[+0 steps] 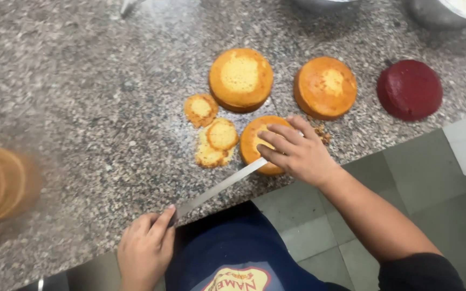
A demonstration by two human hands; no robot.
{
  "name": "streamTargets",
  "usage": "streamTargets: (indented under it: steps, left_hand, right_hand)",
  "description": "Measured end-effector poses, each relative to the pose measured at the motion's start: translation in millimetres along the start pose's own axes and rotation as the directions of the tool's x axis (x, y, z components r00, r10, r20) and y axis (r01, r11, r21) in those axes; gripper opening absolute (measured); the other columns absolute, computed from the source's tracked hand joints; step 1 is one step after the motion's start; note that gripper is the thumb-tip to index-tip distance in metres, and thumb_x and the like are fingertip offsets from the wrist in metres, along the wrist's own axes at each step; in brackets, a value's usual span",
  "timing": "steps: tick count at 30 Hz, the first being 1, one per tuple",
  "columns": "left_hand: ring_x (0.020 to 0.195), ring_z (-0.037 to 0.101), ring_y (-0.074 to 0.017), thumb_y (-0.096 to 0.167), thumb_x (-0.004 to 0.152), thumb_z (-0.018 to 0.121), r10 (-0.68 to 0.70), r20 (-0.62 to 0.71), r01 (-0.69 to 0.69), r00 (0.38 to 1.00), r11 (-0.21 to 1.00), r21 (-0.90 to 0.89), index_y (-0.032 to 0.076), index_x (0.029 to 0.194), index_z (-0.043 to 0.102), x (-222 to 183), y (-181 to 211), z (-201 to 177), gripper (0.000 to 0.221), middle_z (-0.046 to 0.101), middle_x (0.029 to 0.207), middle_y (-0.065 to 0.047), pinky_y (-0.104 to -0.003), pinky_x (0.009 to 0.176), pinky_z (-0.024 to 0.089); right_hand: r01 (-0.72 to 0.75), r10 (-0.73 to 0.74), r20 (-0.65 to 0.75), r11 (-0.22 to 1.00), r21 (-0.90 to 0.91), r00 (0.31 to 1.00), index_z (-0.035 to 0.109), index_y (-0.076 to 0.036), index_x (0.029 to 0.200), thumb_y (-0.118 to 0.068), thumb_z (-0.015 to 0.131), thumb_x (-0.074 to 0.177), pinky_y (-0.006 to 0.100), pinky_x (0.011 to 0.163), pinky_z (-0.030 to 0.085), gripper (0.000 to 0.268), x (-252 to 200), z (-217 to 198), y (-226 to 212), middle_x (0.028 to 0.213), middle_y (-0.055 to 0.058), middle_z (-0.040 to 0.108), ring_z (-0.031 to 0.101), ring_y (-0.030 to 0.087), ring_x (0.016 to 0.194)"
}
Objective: The person uses a long serrated knife to slice the domed tops off round sponge cake layers on a granite counter, then stacks the trimmed layers with the other finished cakes. They handle each cake one at a time, turning and repositioning the layers while cutting.
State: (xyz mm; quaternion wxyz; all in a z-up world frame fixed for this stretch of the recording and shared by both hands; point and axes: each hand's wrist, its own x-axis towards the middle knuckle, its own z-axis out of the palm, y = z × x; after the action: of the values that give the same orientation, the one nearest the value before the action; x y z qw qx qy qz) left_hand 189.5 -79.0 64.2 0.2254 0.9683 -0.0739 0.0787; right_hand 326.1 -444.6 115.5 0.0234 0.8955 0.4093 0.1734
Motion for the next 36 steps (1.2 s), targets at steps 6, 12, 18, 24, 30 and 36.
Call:
streamTargets:
  steps: [6, 12, 18, 24, 30, 36]
  left_hand:
    - [0.08, 0.069, -0.0282, 0.024, 0.075, 0.079, 0.046, 0.01, -0.046, 0.999, 0.999, -0.017, 0.024, 0.116, 0.076, -19, -51, 32, 0.042, 0.071, 0.09, -0.006, -0.042, 0.074, 0.054]
    - [0.09, 0.074, -0.0249, 0.023, 0.08, 0.079, -0.127, 0.076, 0.14, 0.989, 0.968, -0.207, 0.019, 0.12, 0.075, -89, -177, 107, 0.04, 0.075, 0.095, -0.013, -0.036, 0.087, 0.056]
    - [0.09, 0.07, -0.0249, 0.02, 0.096, 0.072, -0.385, 0.195, 0.424, 0.902, 0.707, -0.566, -0.002, 0.119, 0.071, -163, -280, 181, 0.032, 0.073, 0.089, -0.015, -0.035, 0.088, 0.052]
    - [0.063, 0.069, -0.0288, 0.027, 0.103, 0.062, -0.636, 0.51, 0.801, 0.579, 0.327, -0.501, -0.008, 0.111, 0.066, -168, -321, 181, 0.036, 0.068, 0.074, -0.017, -0.042, 0.06, 0.056]
    - [0.053, 0.06, -0.0259, 0.031, 0.105, 0.058, -0.69, 0.499, 0.742, 0.524, 0.083, -0.665, -0.004, 0.11, 0.063, -128, -236, 125, 0.036, 0.058, 0.069, -0.013, -0.042, 0.05, 0.051]
    - [0.047, 0.056, -0.0229, 0.034, 0.101, 0.061, -0.718, 0.494, 0.7, 0.49, -0.015, -0.714, -0.002, 0.103, 0.067, -98, -191, 90, 0.037, 0.057, 0.063, -0.01, -0.036, 0.045, 0.046]
  right_hand:
    - [-0.308, 0.307, 0.017, 0.95, 0.059, 0.952, 0.078, -0.02, 0.108, -0.018, 0.075, 0.087, 0.048, 0.11, 0.04, 0.022, -57, 20, 60, 0.129, 0.001, 0.069, 0.062, 0.023, 0.122]
    - [-0.797, 0.848, 0.125, 0.419, 0.435, 0.514, 0.076, -0.019, 0.115, -0.036, 0.061, 0.105, 0.044, 0.114, 0.046, 0.024, -198, 108, 129, 0.136, 0.003, 0.067, 0.062, 0.024, 0.129]
    - [-0.957, 0.928, 0.255, 0.289, -0.035, 0.271, 0.035, -0.001, 0.156, -0.057, 0.035, 0.104, 0.063, 0.117, 0.01, 0.077, -260, 134, 104, 0.167, 0.018, 0.022, 0.017, 0.034, 0.153]
    - [-0.925, 0.933, 0.287, 0.292, -0.243, 0.219, 0.029, 0.001, 0.159, -0.064, 0.032, 0.103, 0.067, 0.119, 0.002, 0.086, -271, 112, 64, 0.171, 0.014, 0.014, 0.006, 0.028, 0.158]
    - [-0.957, 0.908, 0.311, 0.29, 0.018, 0.281, 0.064, -0.012, 0.135, -0.054, 0.056, 0.094, 0.054, 0.111, 0.033, 0.059, -229, 60, 78, 0.151, 0.012, 0.049, 0.048, 0.028, 0.135]
    - [-0.937, 0.924, 0.265, 0.198, 0.288, 0.276, 0.078, -0.015, 0.124, -0.025, 0.07, 0.104, 0.041, 0.104, 0.05, 0.023, -154, 60, 120, 0.1, 0.012, 0.078, 0.07, 0.023, 0.096]
